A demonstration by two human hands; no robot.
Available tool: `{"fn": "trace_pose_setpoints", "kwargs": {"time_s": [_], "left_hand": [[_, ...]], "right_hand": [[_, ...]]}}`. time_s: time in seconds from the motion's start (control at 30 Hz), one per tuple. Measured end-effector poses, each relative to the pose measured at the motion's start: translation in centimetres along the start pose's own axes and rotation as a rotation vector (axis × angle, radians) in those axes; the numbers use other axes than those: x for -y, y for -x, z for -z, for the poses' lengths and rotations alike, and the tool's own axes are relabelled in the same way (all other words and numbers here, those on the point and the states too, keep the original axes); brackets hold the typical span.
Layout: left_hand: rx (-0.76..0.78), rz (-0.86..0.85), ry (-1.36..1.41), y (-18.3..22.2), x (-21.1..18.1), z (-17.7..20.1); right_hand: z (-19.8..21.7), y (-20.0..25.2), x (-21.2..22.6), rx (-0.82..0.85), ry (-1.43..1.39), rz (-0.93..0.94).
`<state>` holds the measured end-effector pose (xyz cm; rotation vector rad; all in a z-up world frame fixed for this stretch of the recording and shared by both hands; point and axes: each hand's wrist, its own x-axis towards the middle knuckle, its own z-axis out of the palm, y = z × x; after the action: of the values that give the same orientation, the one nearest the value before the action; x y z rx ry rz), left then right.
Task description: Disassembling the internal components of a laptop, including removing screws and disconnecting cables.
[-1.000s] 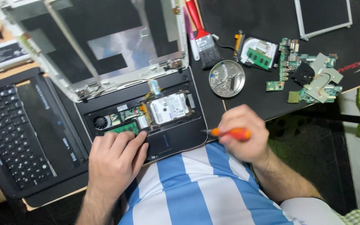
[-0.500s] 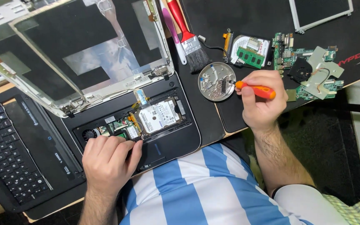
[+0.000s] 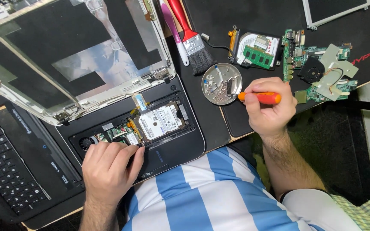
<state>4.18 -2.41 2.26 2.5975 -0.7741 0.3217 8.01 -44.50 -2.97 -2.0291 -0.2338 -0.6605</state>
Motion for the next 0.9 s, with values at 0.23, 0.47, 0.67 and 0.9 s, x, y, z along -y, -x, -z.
{"fn": "trace_pose_setpoints", "kwargs": {"time_s": [0.23,0.47,0.67,0.9], "left_hand": [[0.007,0.002,0.021,-0.23,0.01,-0.01],[0.019,0.007,0.040,-0.41,-0.04,0.17],[0.014,0.004,0.053,-0.26,-0.04,0.15],[0.015,0.003,0.067,-0.28,-0.14,0.21]], "right_hand": [[0.22,0.21,-0.14,0.054,-0.035,0.023],[0.05,-0.03,0.08,0.074,-0.042,0.063],[0.00,0.05,-0.13,0.061,-0.026,0.053],[-0.21,-0.63,0.58,0.129,-0.064,0.116]]}}
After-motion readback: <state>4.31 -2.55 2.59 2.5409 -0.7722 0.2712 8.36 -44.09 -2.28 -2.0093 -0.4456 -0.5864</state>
